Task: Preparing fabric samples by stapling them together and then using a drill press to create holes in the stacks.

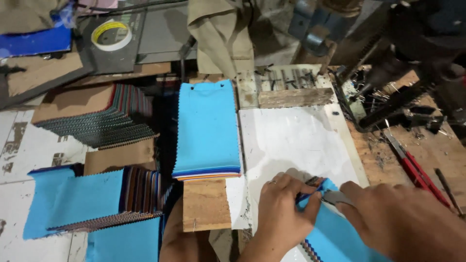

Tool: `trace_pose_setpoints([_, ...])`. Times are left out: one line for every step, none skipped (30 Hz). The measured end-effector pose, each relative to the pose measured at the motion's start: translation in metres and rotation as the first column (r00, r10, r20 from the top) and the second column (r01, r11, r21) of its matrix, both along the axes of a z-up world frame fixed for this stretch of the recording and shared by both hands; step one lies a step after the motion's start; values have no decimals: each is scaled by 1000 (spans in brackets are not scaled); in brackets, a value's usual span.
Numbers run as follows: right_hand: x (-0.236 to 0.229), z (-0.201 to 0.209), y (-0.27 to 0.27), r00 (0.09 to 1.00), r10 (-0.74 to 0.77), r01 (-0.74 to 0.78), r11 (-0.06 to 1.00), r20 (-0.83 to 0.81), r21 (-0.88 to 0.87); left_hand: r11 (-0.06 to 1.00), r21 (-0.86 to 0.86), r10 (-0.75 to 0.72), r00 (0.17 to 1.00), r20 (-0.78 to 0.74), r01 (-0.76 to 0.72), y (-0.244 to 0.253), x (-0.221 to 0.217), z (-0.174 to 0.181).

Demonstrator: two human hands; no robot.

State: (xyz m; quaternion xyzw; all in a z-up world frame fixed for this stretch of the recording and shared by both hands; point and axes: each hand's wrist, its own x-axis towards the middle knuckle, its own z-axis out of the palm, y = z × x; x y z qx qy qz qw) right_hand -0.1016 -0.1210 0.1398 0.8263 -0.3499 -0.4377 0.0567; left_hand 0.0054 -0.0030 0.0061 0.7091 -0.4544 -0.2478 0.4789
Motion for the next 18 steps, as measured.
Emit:
trace_pose_setpoints([-9,-7,0,1000,-3,3,1000,3,-2,1000,-2,-3,1000,3,3,0,-2,-4])
trace_pose_setpoints([-18,-13,0,989,-142,138,987,44,89,1000,-18,-20,1000,-14,20,1,-3,-7])
trace_pose_setpoints([-25,-20,0,959,-272,254,950,77,182,999,-36,-28,999,-26,27,1,-3,-9])
trace_pose_setpoints([-47,-41,-1,960,-265,248,952,84,179,999,-40,-22,1000,-20,21,1,-1,-10])
trace_pose_setpoints([-70,-64,-2,969,-7,-1,999,247,32,999,-43,-8,1000,-16,7,1,-1,-11])
trace_pose_setpoints([-94,-87,-4,894,261,-219,964,364,-153,999,-46,6,1000,-11,-6,0,-2,-13])
trace_pose_setpoints([-82,-72,4,894,259,-215,964,367,-156,999,-48,2,1000,-7,-3,0,-2,-12])
trace_pose_setpoints([-70,-57,11,947,-54,63,998,315,-17,999,-41,10,1000,-9,-10,0,-3,-12])
trace_pose_setpoints([-58,-44,19,902,-368,352,930,228,106,999,-28,17,1000,-10,-17,1,-3,-12])
trace_pose_setpoints([-58,-41,21,899,-372,355,928,231,112,1000,-24,14,1000,-5,-14,-1,-1,-10])
trace_pose_setpoints([-58,-38,25,895,-367,352,930,254,105,998,-63,27,1000,16,-26,0,-1,-8])
trace_pose_setpoints([-59,-35,28,890,-362,348,932,276,98,994,-101,40,999,37,-36,-1,0,-6])
trace_pose_setpoints([-62,-37,27,888,-365,351,931,280,101,994,-100,37,998,41,-33,-1,0,-5])
trace_pose_setpoints([-65,-40,26,892,-355,338,935,278,110,993,-111,44,998,35,-40,-1,-1,-4])
trace_pose_setpoints([-68,-42,25,896,-348,328,937,276,119,992,-122,48,998,28,-44,-1,-1,-3])
trace_pose_setpoints([-72,-46,26,893,-353,332,936,278,122,992,-121,43,999,31,-39,-2,-1,-3])
trace_pose_setpoints([-76,-50,27,848,-355,336,934,393,118,992,-117,47,999,23,-44,-2,-2,-4])
trace_pose_setpoints([-80,-53,28,790,-351,343,933,502,113,992,-113,50,999,15,-48,-3,-3,-5])
